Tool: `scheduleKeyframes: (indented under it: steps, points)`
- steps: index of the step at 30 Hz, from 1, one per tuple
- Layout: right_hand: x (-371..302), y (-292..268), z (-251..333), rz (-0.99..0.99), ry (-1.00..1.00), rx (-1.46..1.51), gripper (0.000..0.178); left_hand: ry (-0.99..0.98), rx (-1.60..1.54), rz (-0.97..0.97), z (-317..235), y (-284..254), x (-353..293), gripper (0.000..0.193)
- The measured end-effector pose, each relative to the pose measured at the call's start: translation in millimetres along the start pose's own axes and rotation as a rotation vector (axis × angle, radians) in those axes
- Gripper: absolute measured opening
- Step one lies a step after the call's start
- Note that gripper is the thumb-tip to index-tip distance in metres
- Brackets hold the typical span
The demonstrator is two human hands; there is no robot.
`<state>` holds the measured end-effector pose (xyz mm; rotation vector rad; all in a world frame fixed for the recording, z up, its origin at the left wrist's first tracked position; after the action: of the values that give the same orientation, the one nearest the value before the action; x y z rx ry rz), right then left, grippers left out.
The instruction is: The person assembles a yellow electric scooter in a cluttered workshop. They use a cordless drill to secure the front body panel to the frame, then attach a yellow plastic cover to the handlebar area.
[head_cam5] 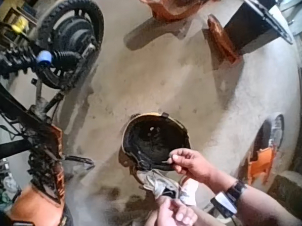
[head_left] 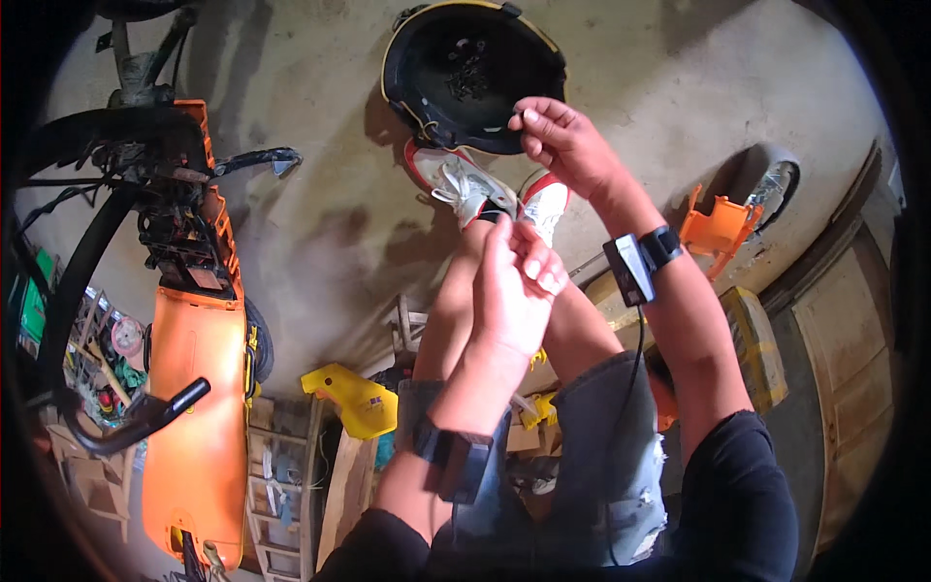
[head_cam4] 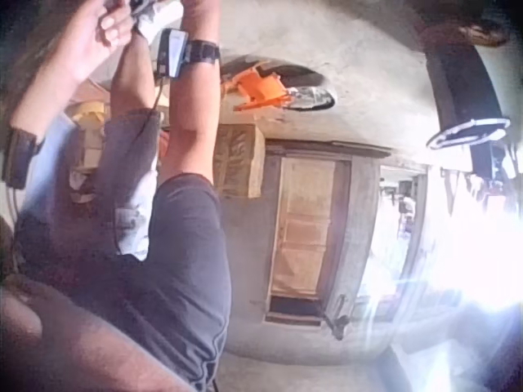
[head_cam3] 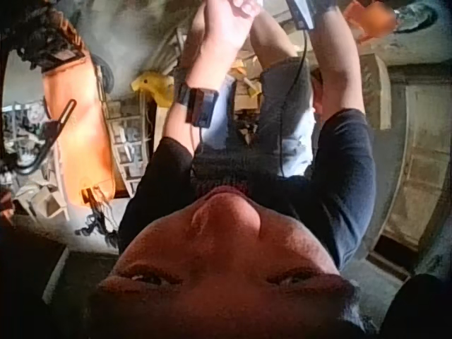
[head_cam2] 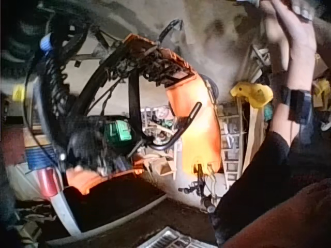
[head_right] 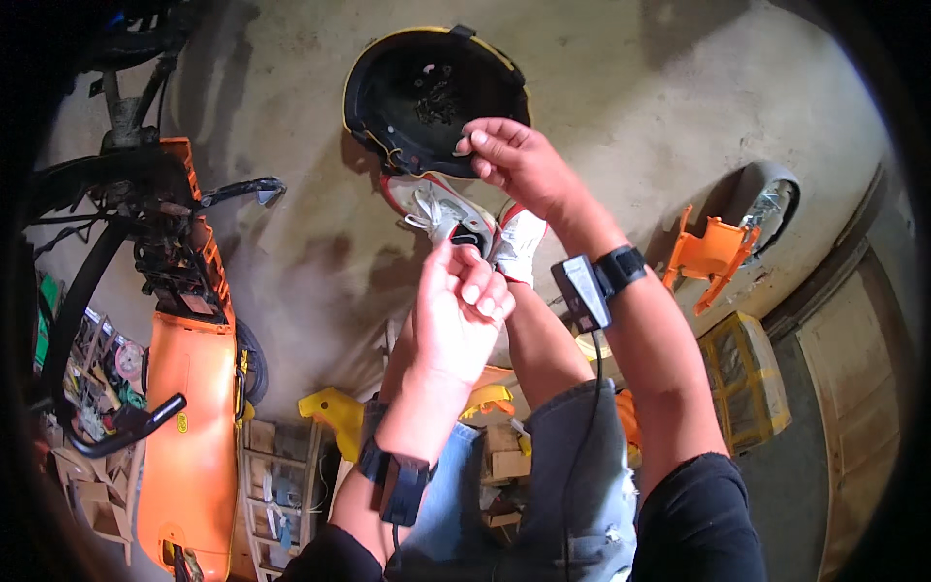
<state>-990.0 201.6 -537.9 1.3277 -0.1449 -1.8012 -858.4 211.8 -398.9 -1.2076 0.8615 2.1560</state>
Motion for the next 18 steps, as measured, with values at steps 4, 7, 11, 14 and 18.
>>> scheduleKeyframes:
  steps: [4,7,11,14,18]
  points:
    - [-71,45,49,0.004,0.031,-0.098,0.019,0.047,-0.018,0.239,19,4,-9,0.042]
    - [-147,78,103,0.078,0.098,-0.170,0.018,-0.006,-0.029,0.252,44,-7,-40,0.057]
    - [-249,118,168,0.108,0.147,-0.436,0.017,-0.049,0.080,0.385,67,-2,-140,0.069]
    - [-313,166,197,0.165,0.073,-0.721,0.009,-0.077,0.167,0.470,76,5,-214,0.071]
    - [-390,260,182,0.407,-0.083,-1.099,0.013,0.050,0.294,0.549,105,12,-312,0.062]
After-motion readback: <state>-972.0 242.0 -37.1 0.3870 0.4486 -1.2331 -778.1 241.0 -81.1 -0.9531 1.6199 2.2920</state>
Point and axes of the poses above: each hand's wrist, its own x-axis towards the middle knuckle, its own y-axis out of the palm, z = x × y, the point moved 3 cm from there along x, towards the middle knuckle, and after that the axes turned 12 degrees about -y, right-handed, at the moved point
